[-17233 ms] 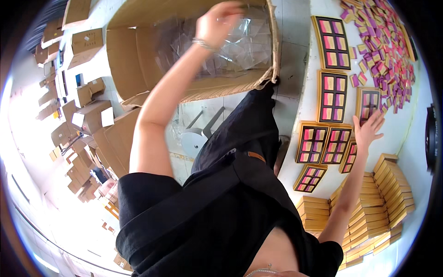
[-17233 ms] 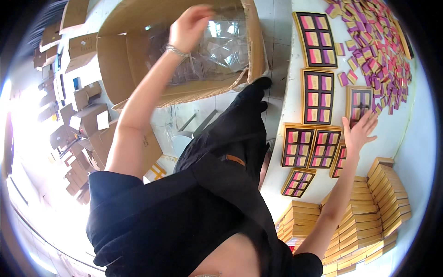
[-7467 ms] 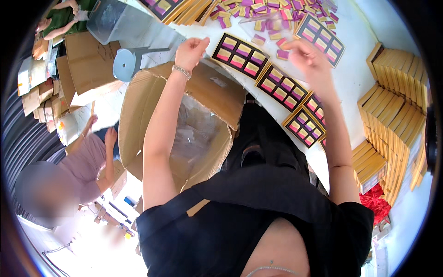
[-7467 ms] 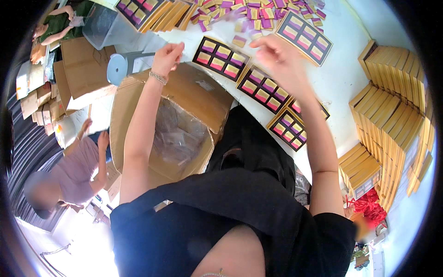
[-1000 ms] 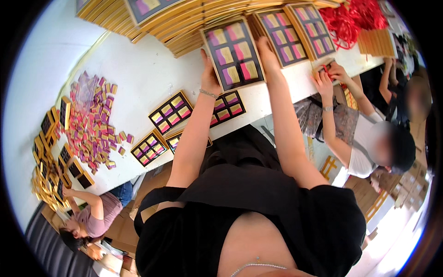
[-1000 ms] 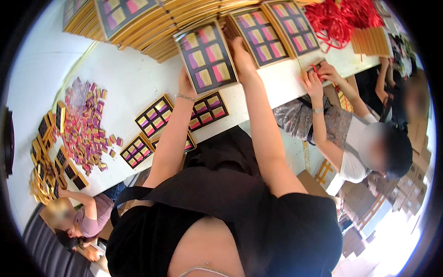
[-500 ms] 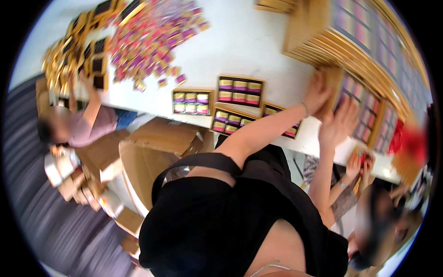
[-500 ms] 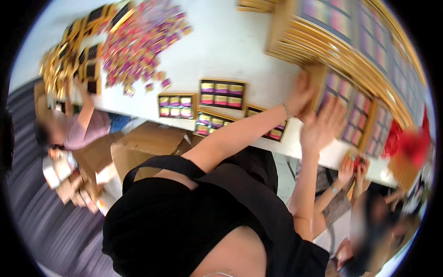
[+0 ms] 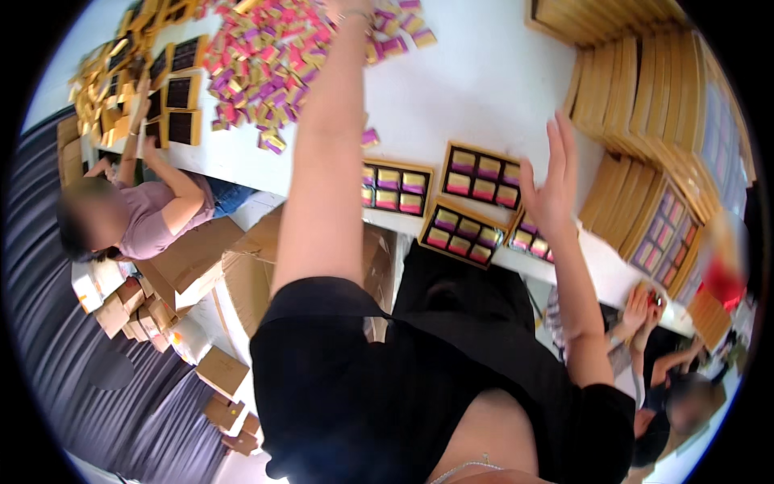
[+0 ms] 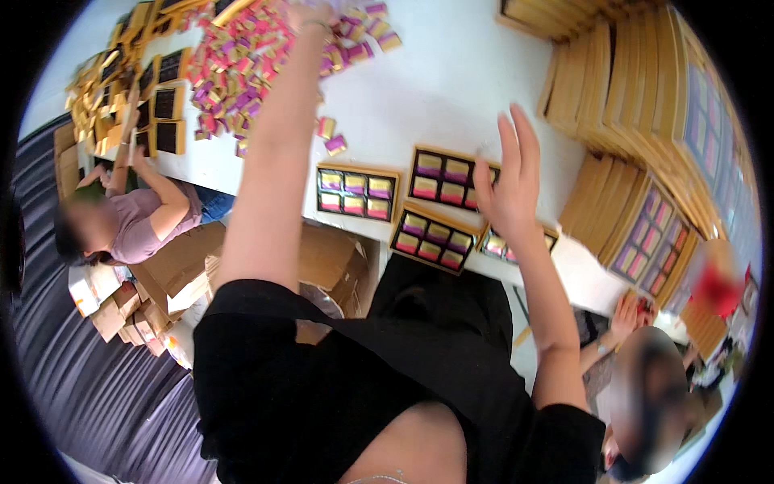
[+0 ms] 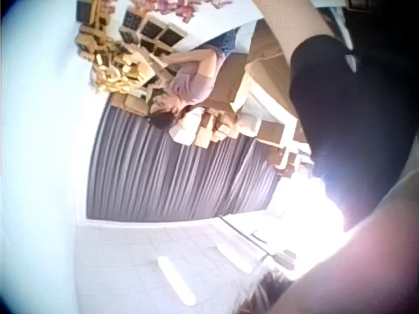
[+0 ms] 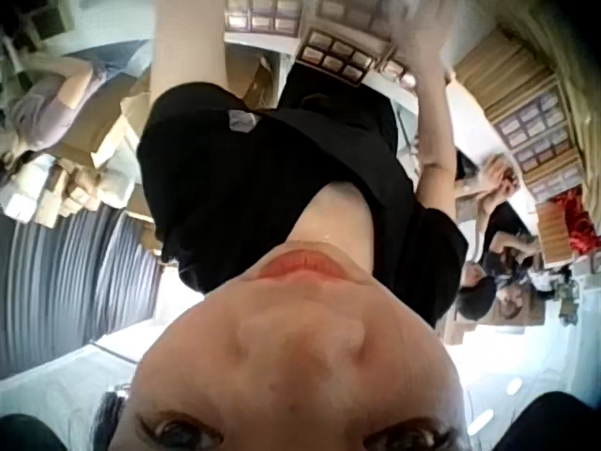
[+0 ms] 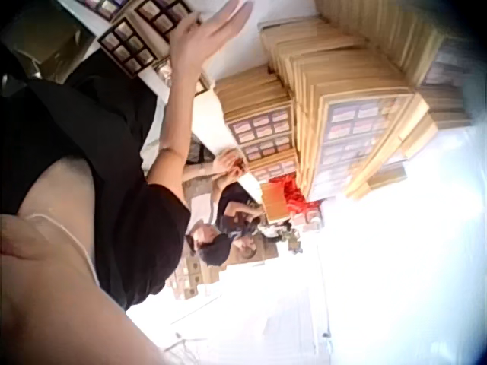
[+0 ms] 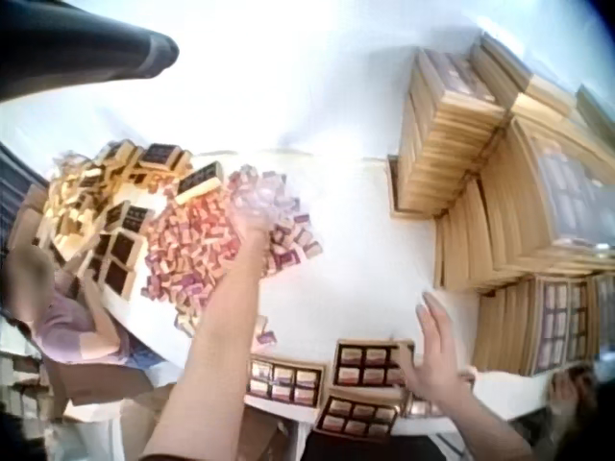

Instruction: The person places small pink and gold wrapped items into rectangular wooden palettes with multiple compartments. They arrange the items by hand, then place clear plastic covers over the filled palettes and stack them on the table.

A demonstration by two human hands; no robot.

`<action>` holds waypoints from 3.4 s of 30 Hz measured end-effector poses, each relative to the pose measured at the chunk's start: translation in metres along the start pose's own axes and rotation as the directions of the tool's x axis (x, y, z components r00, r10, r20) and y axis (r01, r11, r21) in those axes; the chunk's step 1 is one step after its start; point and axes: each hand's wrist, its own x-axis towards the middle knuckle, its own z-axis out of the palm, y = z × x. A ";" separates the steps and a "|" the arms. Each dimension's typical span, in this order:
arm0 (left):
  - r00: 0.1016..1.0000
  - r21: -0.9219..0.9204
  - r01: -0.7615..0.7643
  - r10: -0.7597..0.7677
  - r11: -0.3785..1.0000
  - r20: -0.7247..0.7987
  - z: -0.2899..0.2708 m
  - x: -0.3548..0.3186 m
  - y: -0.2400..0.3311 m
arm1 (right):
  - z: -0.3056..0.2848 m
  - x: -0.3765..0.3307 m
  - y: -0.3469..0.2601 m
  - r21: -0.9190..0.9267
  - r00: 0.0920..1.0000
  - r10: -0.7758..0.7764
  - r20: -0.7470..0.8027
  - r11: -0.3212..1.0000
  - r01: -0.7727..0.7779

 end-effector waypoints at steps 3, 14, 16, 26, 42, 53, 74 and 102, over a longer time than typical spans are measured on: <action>0.791 -0.574 0.457 -0.016 0.680 0.611 -0.037 -0.018 0.026 | -0.018 0.034 0.001 -0.286 0.960 -0.243 -0.140 0.938 0.196; -0.574 0.762 0.563 -0.513 0.319 0.638 -0.126 -0.306 0.076 | -0.073 -0.079 0.017 -0.546 0.913 -0.302 0.274 0.732 0.407; -0.672 0.808 0.447 -0.451 0.384 0.587 -0.132 -0.335 0.074 | -0.086 -0.105 0.021 -0.539 0.905 -0.232 0.356 0.741 0.402; -0.005 -0.062 -0.993 0.477 0.104 0.879 -0.092 -0.349 -0.019 | -0.063 -0.189 0.050 -0.599 0.754 0.411 0.513 0.800 -0.028; -0.140 -0.397 -0.843 0.564 0.362 0.814 -0.094 -0.368 -0.009 | -0.050 -0.202 0.079 -0.553 0.732 0.376 0.567 0.833 0.000; 0.465 -0.381 -0.474 0.593 0.794 0.657 -0.099 -0.377 0.031 | -0.114 -0.180 0.014 -0.254 0.802 0.468 0.371 0.882 -0.397; 0.805 0.212 -0.554 0.454 0.805 0.381 -0.239 -0.232 -0.103 | 0.164 0.170 0.015 0.069 0.977 0.111 0.184 0.990 -0.125; 0.744 -0.639 0.061 0.392 0.766 0.541 -0.312 -0.180 -0.107 | 0.101 0.005 -0.157 0.457 0.548 -0.100 0.831 0.684 -0.568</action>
